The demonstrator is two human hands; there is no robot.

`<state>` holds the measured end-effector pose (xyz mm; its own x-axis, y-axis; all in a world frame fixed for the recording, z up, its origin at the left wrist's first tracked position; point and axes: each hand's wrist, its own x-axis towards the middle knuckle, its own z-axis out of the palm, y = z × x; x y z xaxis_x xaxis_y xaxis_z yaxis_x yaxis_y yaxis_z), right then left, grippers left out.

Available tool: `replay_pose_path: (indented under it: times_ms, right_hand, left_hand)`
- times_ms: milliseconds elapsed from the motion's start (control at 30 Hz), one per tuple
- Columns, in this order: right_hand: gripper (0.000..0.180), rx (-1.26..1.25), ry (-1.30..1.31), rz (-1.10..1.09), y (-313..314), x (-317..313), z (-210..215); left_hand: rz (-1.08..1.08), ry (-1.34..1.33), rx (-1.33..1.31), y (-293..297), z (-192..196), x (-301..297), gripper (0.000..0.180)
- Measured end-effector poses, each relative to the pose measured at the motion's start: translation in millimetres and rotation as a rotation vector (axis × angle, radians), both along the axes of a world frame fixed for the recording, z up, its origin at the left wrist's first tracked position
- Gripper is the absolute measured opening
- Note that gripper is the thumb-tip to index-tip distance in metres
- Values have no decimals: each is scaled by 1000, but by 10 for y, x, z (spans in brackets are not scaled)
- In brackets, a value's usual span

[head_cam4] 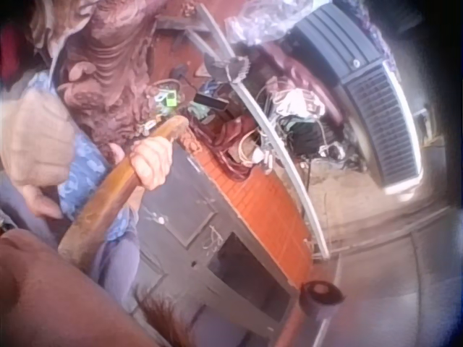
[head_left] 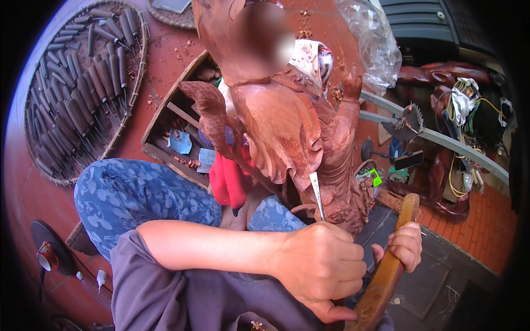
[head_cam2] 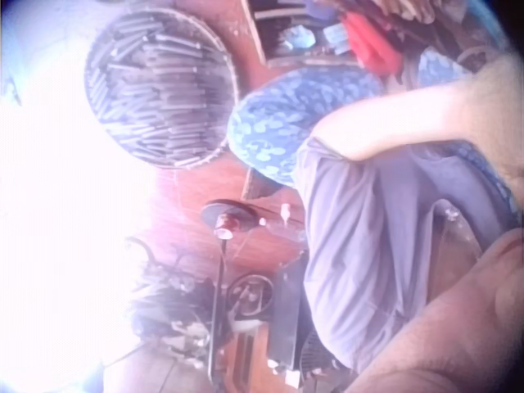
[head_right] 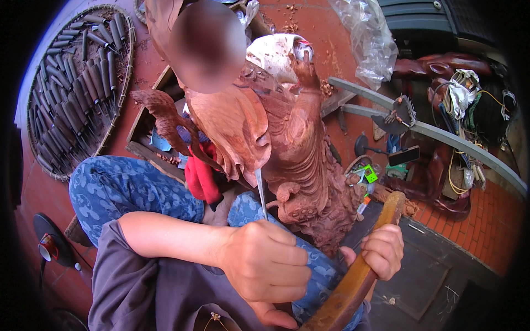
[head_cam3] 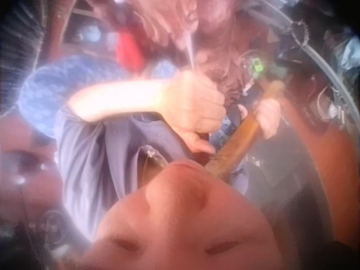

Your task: The person carves a wooden sculpture of a figure using a chisel and mallet. They repeatedly strike the chisel to shape the wood, focusing on the torso and wing areas.

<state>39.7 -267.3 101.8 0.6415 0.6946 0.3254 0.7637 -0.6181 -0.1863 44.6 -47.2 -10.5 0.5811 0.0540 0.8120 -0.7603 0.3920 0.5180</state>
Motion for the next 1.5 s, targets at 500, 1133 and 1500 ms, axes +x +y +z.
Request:
replay_pose_path:
  times_ms: [500,1133,1500]
  right_hand:
    - [32,-147,-177,-43,-118,-78,15]
    - [32,-117,-245,-14,-368,-118,-142]
    - [30,-48,-235,30,-417,-112,-189]
  left_hand:
    - [9,-38,-4,-80,-128,92,38]
    - [38,-135,110,-46,-212,143,37]
    - [53,-162,151,-18,-236,185,38]
